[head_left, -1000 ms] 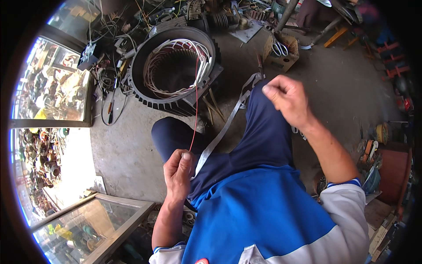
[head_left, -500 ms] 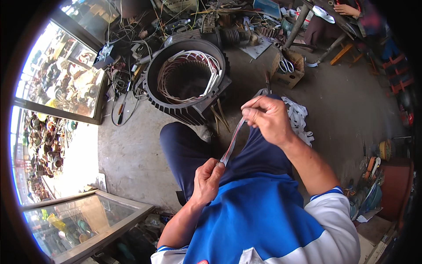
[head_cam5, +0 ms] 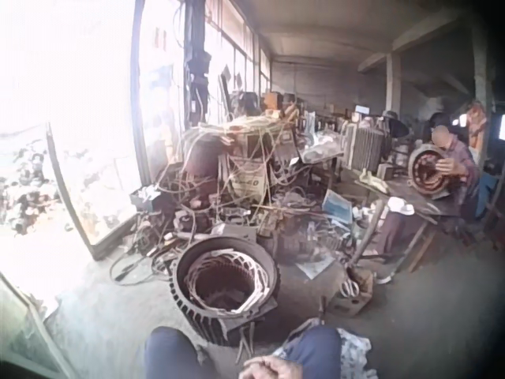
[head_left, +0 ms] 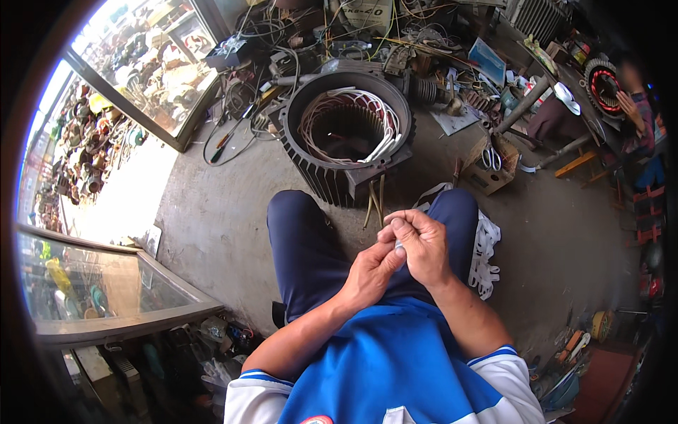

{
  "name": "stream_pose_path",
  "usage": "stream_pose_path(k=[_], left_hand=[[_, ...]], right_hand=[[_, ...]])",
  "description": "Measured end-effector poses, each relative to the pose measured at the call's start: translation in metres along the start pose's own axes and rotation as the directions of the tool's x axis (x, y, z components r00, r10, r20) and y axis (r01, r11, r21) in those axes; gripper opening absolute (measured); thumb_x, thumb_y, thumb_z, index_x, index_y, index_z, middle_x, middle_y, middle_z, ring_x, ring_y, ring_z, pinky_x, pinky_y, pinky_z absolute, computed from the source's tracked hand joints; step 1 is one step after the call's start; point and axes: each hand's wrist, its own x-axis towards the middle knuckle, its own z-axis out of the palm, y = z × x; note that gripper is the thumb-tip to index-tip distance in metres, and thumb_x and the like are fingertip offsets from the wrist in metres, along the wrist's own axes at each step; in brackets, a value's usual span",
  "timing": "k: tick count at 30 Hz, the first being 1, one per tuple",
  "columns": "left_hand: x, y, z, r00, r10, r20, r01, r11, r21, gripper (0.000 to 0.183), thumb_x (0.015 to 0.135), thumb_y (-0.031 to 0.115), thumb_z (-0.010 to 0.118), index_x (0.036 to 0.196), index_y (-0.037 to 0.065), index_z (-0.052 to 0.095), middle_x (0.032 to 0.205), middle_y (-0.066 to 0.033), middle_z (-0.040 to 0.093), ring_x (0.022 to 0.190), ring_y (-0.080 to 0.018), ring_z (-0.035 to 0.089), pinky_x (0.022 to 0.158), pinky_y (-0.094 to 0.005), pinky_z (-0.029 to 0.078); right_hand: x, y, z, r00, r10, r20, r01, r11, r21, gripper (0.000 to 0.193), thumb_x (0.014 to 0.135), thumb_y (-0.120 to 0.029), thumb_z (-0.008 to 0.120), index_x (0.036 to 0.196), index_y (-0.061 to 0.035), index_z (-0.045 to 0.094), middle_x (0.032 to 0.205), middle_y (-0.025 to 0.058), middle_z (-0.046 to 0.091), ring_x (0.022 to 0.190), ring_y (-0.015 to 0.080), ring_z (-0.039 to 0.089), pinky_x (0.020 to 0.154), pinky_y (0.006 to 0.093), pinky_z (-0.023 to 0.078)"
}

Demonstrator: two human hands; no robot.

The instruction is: The person prepares strips of white insulating tape using scissors and then manually applies the tape to the internal copper windings of an electric motor.

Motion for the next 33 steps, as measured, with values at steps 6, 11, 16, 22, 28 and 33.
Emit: stream_pose_path(k=[6, 11, 16, 22, 28, 33], left_hand=[[0.018, 0.042, -0.031, 0.706, 0.636, 0.312, -0.457, 0.073, 0.886, 0.048, 0.080, 0.010, 0.073, 0.127, 0.006, 0.065, 0.122, -0.0136, 0.064, 0.113, -0.0320, 0.062, 0.100, -0.0478, 0.047], [0.032, 0.027, -0.089, 0.811, 0.563, 0.161, -0.404, 0.338, 0.850, 0.027, 0.080, -0.002, 0.076, 0.106, 0.002, 0.067, 0.084, -0.0122, 0.061, 0.066, -0.0282, 0.064, 0.053, -0.0361, 0.050], [0.043, 0.027, -0.129, 0.794, 0.608, 0.008, -0.335, 0.426, 0.840, 0.019, 0.084, -0.004, 0.073, 0.101, 0.003, 0.067, 0.081, -0.0112, 0.061, 0.066, -0.0295, 0.064, 0.056, -0.0390, 0.051], [0.048, 0.026, -0.144, 0.796, 0.603, 0.049, -0.335, 0.372, 0.866, 0.016, 0.084, 0.002, 0.076, 0.096, 0.005, 0.066, 0.070, -0.0076, 0.058, 0.059, -0.0271, 0.062, 0.052, -0.0382, 0.049], [0.053, 0.031, -0.159, 0.827, 0.538, 0.163, -0.336, 0.239, 0.911, 0.020, 0.088, 0.013, 0.075, 0.081, 0.009, 0.057, 0.060, -0.0052, 0.053, 0.051, -0.0257, 0.059, 0.047, -0.0390, 0.047], [0.073, 0.042, -0.164, 0.844, 0.506, 0.179, -0.325, 0.217, 0.920, 0.010, 0.088, 0.008, 0.070, 0.090, 0.007, 0.060, 0.065, -0.0088, 0.056, 0.057, -0.0302, 0.062, 0.051, -0.0418, 0.050]], right_hand=[[0.027, 0.000, -0.021, 0.914, -0.252, 0.319, 0.406, 0.554, -0.726, 0.007, 0.090, -0.007, 0.067, 0.094, -0.0033, 0.071, 0.080, 0.0173, 0.071, 0.071, 0.0358, 0.069, 0.062, 0.0440, 0.054], [0.038, -0.016, -0.012, 0.942, -0.169, 0.289, 0.313, 0.752, -0.580, 0.012, 0.090, -0.004, 0.070, 0.100, 0.0001, 0.072, 0.073, 0.0144, 0.068, 0.065, 0.0312, 0.067, 0.061, 0.0396, 0.052], [0.060, -0.033, -0.018, 0.879, -0.384, 0.281, 0.472, 0.630, -0.617, 0.015, 0.085, 0.003, 0.074, 0.100, 0.0001, 0.071, 0.079, 0.0119, 0.070, 0.069, 0.0252, 0.068, 0.062, 0.0351, 0.053], [0.068, -0.040, -0.013, 0.810, -0.515, 0.281, 0.578, 0.620, -0.530, 0.025, 0.079, 0.010, 0.077, 0.093, -0.0017, 0.059, 0.095, 0.0165, 0.073, 0.080, 0.0277, 0.073, 0.070, 0.0337, 0.057], [0.071, -0.066, 0.003, 0.730, -0.480, 0.486, 0.679, 0.587, -0.440, 0.028, 0.079, 0.012, 0.074, 0.091, -0.0032, 0.054, 0.097, 0.0172, 0.074, 0.083, 0.0289, 0.075, 0.074, 0.0368, 0.059], [0.080, -0.077, -0.002, 0.820, -0.437, 0.369, 0.570, 0.571, -0.591, 0.024, 0.082, 0.011, 0.073, 0.090, -0.0024, 0.055, 0.097, 0.0188, 0.075, 0.082, 0.0268, 0.074, 0.071, 0.0330, 0.058]])
